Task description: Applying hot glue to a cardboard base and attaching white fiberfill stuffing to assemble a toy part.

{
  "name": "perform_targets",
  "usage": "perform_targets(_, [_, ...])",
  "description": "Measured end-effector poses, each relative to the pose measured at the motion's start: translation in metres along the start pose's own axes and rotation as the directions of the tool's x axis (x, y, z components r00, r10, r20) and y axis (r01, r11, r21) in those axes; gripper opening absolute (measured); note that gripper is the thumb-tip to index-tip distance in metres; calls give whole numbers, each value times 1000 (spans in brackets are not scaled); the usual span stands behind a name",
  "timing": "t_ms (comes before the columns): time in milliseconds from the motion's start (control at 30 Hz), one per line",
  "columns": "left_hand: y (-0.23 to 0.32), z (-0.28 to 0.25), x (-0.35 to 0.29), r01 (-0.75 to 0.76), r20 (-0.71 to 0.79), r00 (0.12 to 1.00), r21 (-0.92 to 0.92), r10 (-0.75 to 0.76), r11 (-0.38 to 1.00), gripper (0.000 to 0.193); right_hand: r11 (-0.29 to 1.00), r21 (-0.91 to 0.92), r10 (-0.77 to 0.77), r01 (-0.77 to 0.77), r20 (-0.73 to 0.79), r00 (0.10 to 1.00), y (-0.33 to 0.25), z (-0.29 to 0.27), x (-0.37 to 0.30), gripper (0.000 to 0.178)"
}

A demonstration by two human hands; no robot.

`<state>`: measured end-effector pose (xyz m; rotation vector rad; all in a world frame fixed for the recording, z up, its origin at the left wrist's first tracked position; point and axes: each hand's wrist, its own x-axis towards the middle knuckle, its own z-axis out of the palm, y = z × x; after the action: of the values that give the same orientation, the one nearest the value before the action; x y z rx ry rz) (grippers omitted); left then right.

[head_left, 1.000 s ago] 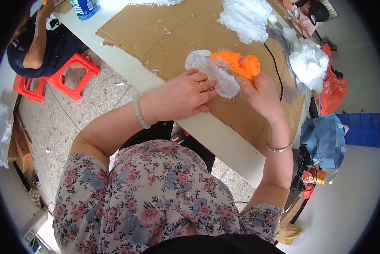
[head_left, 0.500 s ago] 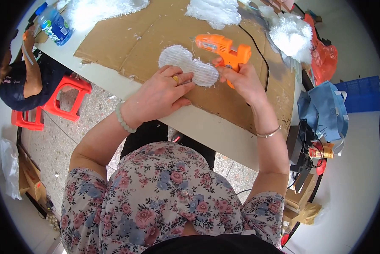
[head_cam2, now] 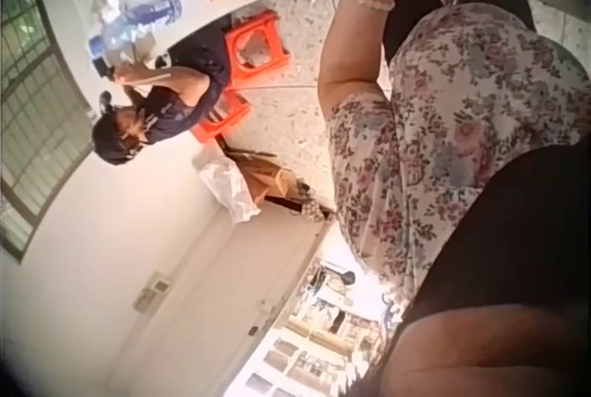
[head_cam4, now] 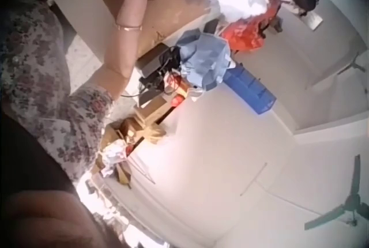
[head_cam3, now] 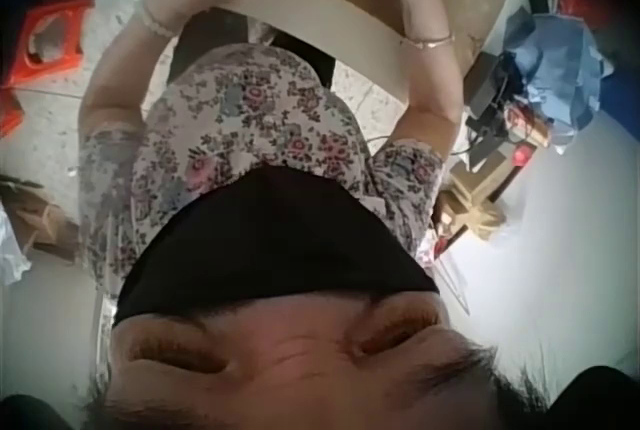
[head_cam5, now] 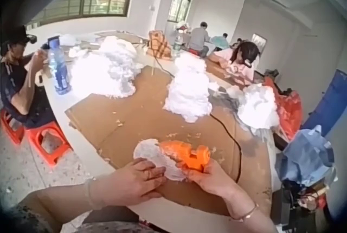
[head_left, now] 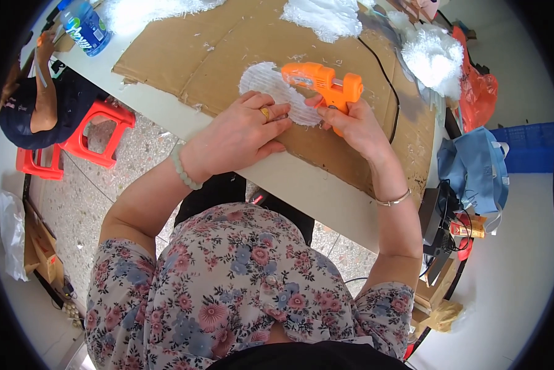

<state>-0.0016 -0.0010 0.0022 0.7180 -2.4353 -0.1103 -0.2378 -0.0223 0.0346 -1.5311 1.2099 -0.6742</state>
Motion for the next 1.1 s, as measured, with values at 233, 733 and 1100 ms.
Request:
perform_targets(233, [-2,1,-2,-9,2,1000,8,9,1000,37,993,96,-62,68,-65,996,-11,-6,-9,21])
perform_targets(733, [-1,2,-2,-19,0,1000,33,19,999,38,994,91,-45,52,-85,995,-7,0,-6,23])
perform_targets(1100, [0,1,0,-13,-3,1000,31,13,999,38,999,27,-18,19,-21,1000,-14,20,10,27])
